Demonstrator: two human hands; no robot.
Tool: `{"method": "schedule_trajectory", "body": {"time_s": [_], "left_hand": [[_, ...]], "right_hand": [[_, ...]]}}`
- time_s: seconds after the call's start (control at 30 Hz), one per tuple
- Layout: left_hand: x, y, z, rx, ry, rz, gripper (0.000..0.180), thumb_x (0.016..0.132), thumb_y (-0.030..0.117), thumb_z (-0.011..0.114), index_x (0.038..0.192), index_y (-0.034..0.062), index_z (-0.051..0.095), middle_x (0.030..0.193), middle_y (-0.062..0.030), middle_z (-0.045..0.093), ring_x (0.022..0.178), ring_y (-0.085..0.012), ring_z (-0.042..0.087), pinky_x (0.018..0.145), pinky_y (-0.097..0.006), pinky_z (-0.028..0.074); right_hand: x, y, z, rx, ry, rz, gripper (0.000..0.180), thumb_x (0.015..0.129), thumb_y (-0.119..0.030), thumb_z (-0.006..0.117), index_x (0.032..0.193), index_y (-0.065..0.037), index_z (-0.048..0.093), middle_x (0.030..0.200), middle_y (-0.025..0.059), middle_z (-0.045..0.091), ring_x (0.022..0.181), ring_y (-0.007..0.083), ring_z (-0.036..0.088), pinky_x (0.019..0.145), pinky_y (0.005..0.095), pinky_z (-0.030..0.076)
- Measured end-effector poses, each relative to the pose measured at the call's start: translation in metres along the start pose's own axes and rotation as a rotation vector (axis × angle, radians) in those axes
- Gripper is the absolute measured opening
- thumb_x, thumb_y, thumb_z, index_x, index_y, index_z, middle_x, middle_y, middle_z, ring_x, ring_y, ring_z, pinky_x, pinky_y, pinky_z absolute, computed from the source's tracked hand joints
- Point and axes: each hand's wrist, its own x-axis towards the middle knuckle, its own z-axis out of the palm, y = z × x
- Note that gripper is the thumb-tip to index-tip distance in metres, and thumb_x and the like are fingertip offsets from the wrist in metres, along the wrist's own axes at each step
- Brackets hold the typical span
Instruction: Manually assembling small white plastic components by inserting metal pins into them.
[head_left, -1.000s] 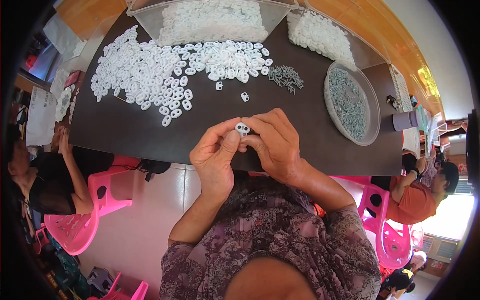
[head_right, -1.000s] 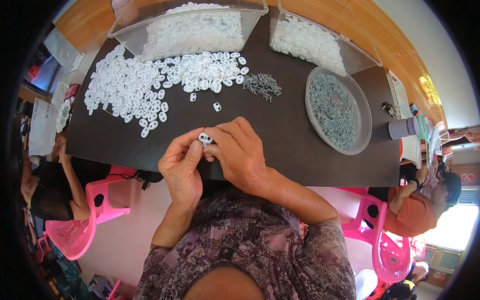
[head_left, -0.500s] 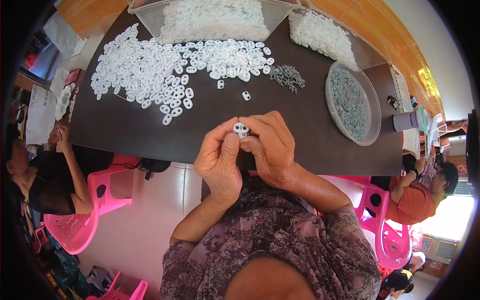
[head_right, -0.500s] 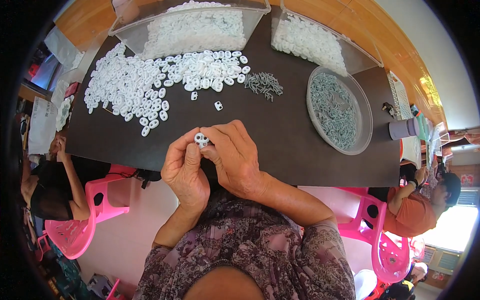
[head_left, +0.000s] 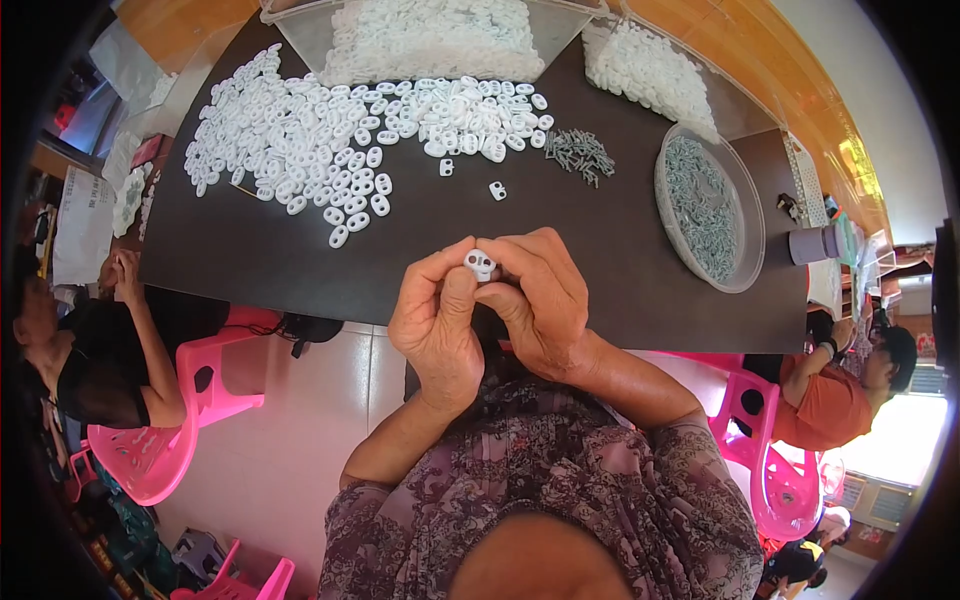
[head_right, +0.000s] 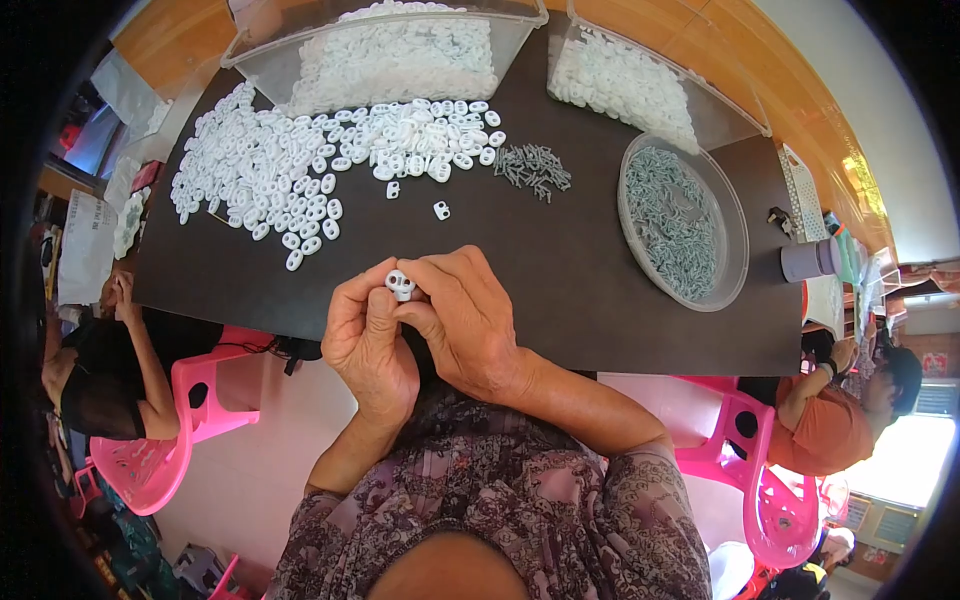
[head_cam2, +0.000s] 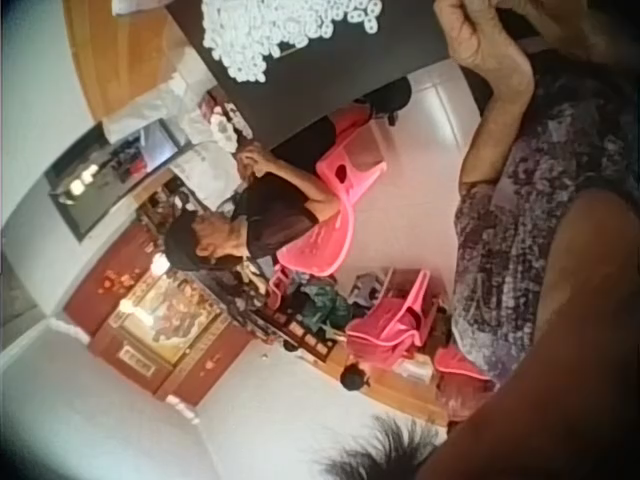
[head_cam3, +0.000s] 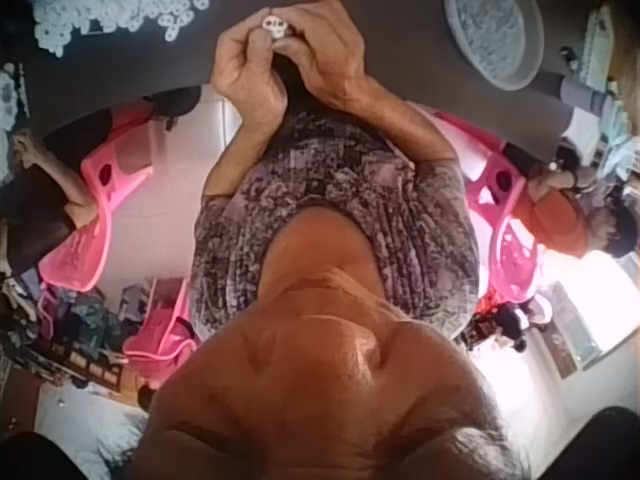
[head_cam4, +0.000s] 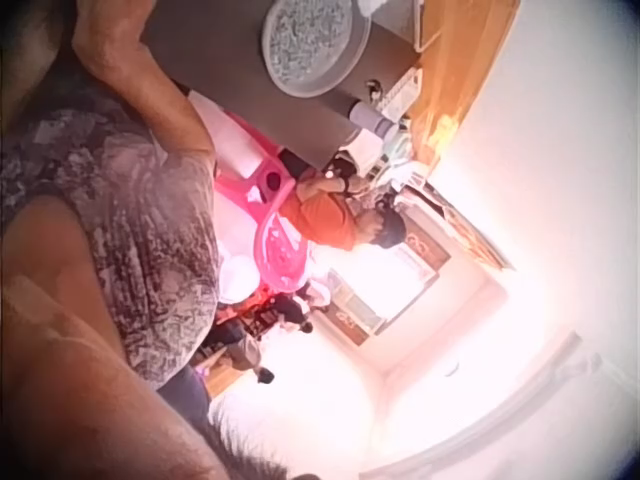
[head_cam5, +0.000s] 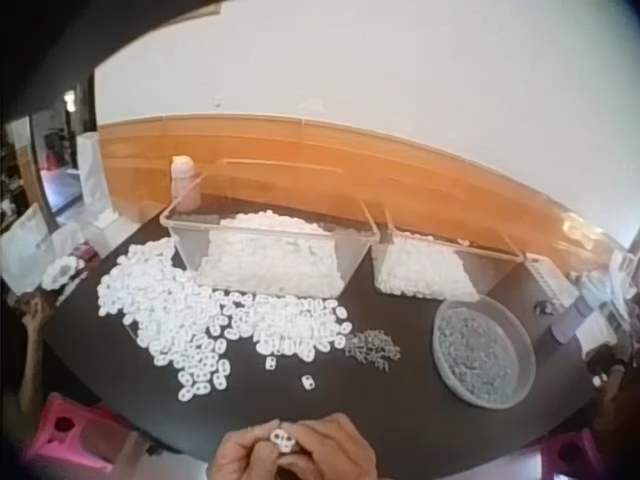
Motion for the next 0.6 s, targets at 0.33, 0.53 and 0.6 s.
{"method": "schedule_trajectory", "body": {"time_s": [0.33,0.53,0.6], "left_hand": [[-0.0017,-0.0041,-0.0016,0.100,0.004,0.078,0.022,0.094,0.010,0.053,0.109,-0.0057,0.057,0.101,-0.0062,0.060,0.087,-0.0084,0.053,0.081,-0.023,0.043],[-0.0012,-0.0072,-0.0010,0.112,0.039,0.092,0.021,0.095,0.011,0.051,0.107,-0.0040,0.059,0.094,-0.0028,0.058,0.081,-0.0056,0.050,0.073,-0.019,0.043],[-0.0023,-0.0078,-0.0010,0.103,0.048,0.070,0.021,0.095,0.011,0.051,0.107,-0.0042,0.058,0.094,-0.0030,0.058,0.081,-0.0059,0.051,0.073,-0.020,0.043]], "right_hand": [[-0.0022,0.0020,0.0069,-0.009,0.065,-0.010,0.023,0.079,-0.001,0.064,0.100,0.006,0.059,0.088,0.0133,0.059,0.072,0.0227,0.054,0.061,0.0292,0.044],[-0.0031,0.0006,0.0099,-0.021,0.073,-0.020,0.022,0.079,0.000,0.062,0.101,0.006,0.059,0.089,0.0143,0.059,0.072,0.0236,0.053,0.060,0.0296,0.044],[-0.0030,-0.0001,0.0099,-0.019,0.071,-0.015,0.023,0.079,0.000,0.062,0.101,0.006,0.059,0.089,0.0145,0.058,0.072,0.0236,0.053,0.060,0.0297,0.044]]}}
